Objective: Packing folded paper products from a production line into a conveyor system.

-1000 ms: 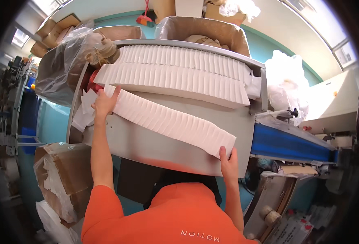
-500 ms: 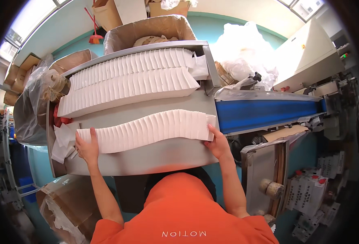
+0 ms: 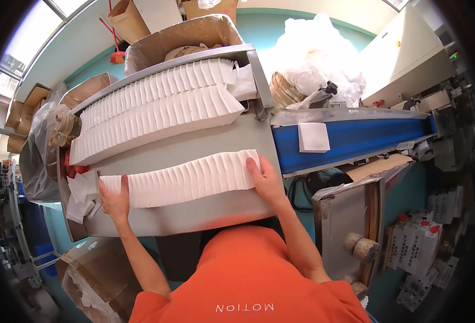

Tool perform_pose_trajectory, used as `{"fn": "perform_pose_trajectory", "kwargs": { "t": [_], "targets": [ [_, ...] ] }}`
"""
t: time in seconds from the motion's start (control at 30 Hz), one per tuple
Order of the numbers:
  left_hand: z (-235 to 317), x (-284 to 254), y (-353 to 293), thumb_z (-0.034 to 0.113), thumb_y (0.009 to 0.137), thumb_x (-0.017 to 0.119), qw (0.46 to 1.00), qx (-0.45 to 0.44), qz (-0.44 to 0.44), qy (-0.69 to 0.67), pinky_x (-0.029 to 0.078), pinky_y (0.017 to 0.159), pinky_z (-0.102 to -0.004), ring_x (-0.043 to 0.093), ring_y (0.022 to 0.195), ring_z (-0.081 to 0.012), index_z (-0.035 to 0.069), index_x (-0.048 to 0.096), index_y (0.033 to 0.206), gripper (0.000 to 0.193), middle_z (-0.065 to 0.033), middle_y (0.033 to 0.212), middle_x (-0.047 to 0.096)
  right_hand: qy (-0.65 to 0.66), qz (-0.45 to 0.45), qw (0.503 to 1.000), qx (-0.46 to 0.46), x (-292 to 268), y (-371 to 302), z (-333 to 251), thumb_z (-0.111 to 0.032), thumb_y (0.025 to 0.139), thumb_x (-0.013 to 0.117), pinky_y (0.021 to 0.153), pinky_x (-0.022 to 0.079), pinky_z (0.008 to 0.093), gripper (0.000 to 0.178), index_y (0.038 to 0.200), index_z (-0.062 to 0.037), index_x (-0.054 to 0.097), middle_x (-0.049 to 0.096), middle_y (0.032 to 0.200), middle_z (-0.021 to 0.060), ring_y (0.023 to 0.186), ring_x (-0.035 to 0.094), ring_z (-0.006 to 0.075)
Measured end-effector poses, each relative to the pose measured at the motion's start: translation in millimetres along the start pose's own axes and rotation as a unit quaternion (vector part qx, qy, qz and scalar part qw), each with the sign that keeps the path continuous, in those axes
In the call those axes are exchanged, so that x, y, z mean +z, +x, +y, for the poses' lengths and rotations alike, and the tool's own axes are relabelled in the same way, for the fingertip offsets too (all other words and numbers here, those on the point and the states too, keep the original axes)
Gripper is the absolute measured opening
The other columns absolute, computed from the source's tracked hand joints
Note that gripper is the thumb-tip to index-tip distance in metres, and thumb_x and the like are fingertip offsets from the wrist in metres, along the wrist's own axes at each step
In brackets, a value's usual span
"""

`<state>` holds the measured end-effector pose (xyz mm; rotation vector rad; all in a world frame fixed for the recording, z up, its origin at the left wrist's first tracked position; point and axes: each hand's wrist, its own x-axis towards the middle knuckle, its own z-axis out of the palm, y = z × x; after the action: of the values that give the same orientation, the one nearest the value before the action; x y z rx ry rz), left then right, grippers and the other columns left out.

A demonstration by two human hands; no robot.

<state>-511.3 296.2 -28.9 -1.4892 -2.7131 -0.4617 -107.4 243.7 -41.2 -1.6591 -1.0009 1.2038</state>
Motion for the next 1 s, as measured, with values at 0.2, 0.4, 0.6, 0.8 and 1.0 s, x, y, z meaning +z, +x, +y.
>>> {"fn": "perform_pose_trajectory", "kwargs": {
  "t": [0.2,0.4,0.6,0.8,1.0],
  "targets": [
    [-10,-2,-2,0.075,0.077,0.059,0.998,-0.004,0.013,0.06,0.03,0.109,-0.0503,0.042,0.131,-0.0398,0.007,0.036,0.146,0.099,-0.0222,0.141,0.046,0.482,-0.059,0.844,0.227,-44,-9,23,-0.023,0.097,0.059,0.085,0.051,0.0298,0.036,0.125,-0.0011,0.057,0.065,0.112,0.0062,0.101,0.063,0.0154],
    [-8,2,-4,0.074,0.078,0.059,0.999,0.024,0.02,0.018,0.03,0.109,-0.0508,0.042,0.131,-0.0412,0.004,0.036,0.146,0.1,-0.0227,0.141,0.045,0.343,0.103,0.924,0.134,-66,1,39,-0.015,0.093,0.063,0.073,0.051,0.0289,0.03,0.118,-0.001,0.058,0.066,0.104,0.0074,0.089,0.064,0.0162],
    [-3,0,-9,0.074,0.078,0.059,0.999,0.022,0.011,0.021,0.031,0.108,-0.0517,0.042,0.13,-0.0422,0.004,0.036,0.145,0.099,-0.0227,0.142,0.045,-0.024,0.137,0.99,-0.014,-75,-5,-5,-0.017,0.086,0.061,0.075,0.051,0.0385,0.025,0.101,0.0027,0.058,0.067,0.089,0.0187,0.083,0.066,0.0309],
    [0,1,-9,0.074,0.079,0.059,0.999,0.025,0.012,0.015,0.031,0.108,-0.0519,0.042,0.13,-0.0426,0.004,0.035,0.146,0.1,-0.0232,0.141,0.045,-0.232,0.024,0.972,0.033,-71,-9,-18,-0.026,0.083,0.063,0.071,0.051,0.041,0.032,0.093,0.0046,0.06,0.066,0.083,0.0233,0.077,0.065,0.0369],
    [-3,6,-7,0.073,0.079,0.059,0.999,0.035,0.022,0.018,0.032,0.108,-0.0515,0.043,0.129,-0.0428,0.005,0.036,0.146,0.098,-0.0235,0.14,0.046,0.178,-0.071,0.969,0.154,-60,-10,9,-0.028,0.094,0.062,0.064,0.047,0.0244,0.03,0.108,-0.0014,0.064,0.065,0.085,0.0007,0.074,0.06,0.01]
  ]
}}
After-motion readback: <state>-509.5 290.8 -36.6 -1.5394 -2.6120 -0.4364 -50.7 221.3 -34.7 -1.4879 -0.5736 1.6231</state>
